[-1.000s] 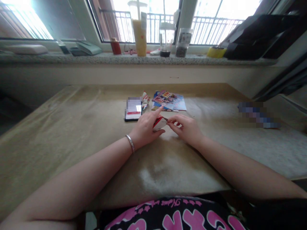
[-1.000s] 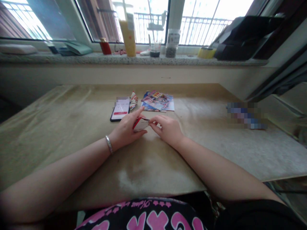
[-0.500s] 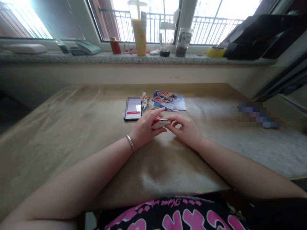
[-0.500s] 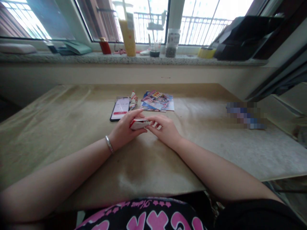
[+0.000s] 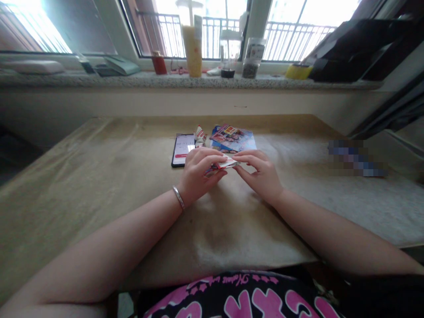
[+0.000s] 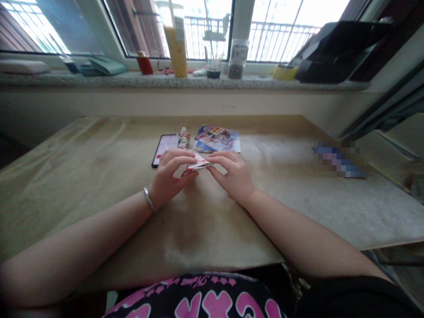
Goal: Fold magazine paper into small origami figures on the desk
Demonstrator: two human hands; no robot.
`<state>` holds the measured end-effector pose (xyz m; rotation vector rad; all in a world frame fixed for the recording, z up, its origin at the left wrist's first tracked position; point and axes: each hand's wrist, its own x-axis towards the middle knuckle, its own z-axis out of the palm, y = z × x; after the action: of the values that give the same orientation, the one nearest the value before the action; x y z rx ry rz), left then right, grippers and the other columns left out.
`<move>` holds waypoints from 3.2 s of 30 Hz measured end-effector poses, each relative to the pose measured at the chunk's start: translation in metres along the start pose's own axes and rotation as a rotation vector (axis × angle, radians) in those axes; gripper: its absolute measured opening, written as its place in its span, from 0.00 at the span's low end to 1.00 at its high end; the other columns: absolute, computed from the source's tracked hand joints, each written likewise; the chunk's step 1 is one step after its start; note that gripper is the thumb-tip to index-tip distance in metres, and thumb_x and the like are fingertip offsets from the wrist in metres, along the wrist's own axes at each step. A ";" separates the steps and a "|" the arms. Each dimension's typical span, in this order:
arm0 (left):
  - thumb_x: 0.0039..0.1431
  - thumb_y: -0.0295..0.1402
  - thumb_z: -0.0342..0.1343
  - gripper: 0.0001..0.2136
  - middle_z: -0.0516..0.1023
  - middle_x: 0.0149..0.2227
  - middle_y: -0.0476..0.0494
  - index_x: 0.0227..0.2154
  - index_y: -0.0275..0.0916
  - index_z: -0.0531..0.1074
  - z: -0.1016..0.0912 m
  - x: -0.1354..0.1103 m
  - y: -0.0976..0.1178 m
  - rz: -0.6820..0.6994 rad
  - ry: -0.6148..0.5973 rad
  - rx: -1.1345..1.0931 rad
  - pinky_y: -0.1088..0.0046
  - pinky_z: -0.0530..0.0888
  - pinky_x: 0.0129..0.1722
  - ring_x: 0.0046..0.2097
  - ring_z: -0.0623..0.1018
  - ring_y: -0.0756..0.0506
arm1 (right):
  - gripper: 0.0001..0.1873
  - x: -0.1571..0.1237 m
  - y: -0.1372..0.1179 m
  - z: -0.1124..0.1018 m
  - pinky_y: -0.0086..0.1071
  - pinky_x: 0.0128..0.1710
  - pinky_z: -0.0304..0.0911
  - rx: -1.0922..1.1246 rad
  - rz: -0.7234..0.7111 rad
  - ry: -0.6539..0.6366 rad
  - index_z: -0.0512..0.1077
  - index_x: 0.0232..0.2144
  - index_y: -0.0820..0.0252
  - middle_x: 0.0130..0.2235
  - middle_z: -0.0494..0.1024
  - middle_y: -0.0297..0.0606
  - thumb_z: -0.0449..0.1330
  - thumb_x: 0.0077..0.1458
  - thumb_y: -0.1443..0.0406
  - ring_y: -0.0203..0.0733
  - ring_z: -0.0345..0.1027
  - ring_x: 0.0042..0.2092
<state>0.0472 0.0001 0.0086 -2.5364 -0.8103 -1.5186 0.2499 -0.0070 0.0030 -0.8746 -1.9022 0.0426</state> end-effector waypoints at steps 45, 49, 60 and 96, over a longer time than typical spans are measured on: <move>0.55 0.30 0.60 0.04 0.78 0.36 0.45 0.34 0.40 0.75 0.003 -0.003 -0.002 -0.053 -0.030 -0.225 0.69 0.73 0.42 0.40 0.76 0.49 | 0.12 0.003 0.000 -0.007 0.44 0.52 0.65 -0.015 -0.235 -0.100 0.74 0.40 0.49 0.43 0.79 0.32 0.61 0.52 0.68 0.43 0.67 0.50; 0.55 0.29 0.59 0.02 0.78 0.36 0.45 0.33 0.39 0.74 0.004 -0.003 -0.002 -0.084 -0.041 -0.295 0.69 0.74 0.43 0.40 0.77 0.49 | 0.11 0.003 -0.002 -0.005 0.46 0.54 0.63 0.016 -0.220 -0.153 0.72 0.40 0.51 0.47 0.77 0.34 0.61 0.52 0.66 0.44 0.64 0.54; 0.54 0.29 0.60 0.02 0.78 0.34 0.45 0.32 0.38 0.75 0.005 -0.004 -0.003 -0.111 -0.043 -0.329 0.71 0.75 0.40 0.38 0.77 0.50 | 0.07 0.003 0.001 -0.002 0.42 0.51 0.65 0.089 -0.181 -0.142 0.72 0.37 0.53 0.40 0.79 0.34 0.60 0.53 0.67 0.42 0.68 0.48; 0.55 0.29 0.60 0.03 0.75 0.33 0.46 0.31 0.37 0.72 0.005 -0.001 0.002 -0.074 -0.033 -0.232 0.73 0.74 0.37 0.36 0.75 0.50 | 0.06 0.003 -0.003 0.001 0.42 0.49 0.66 0.081 -0.088 -0.070 0.71 0.31 0.53 0.36 0.80 0.33 0.58 0.54 0.70 0.40 0.70 0.44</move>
<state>0.0513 -0.0004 0.0054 -2.7285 -0.7828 -1.6886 0.2471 -0.0072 0.0061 -0.7428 -1.9883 0.0973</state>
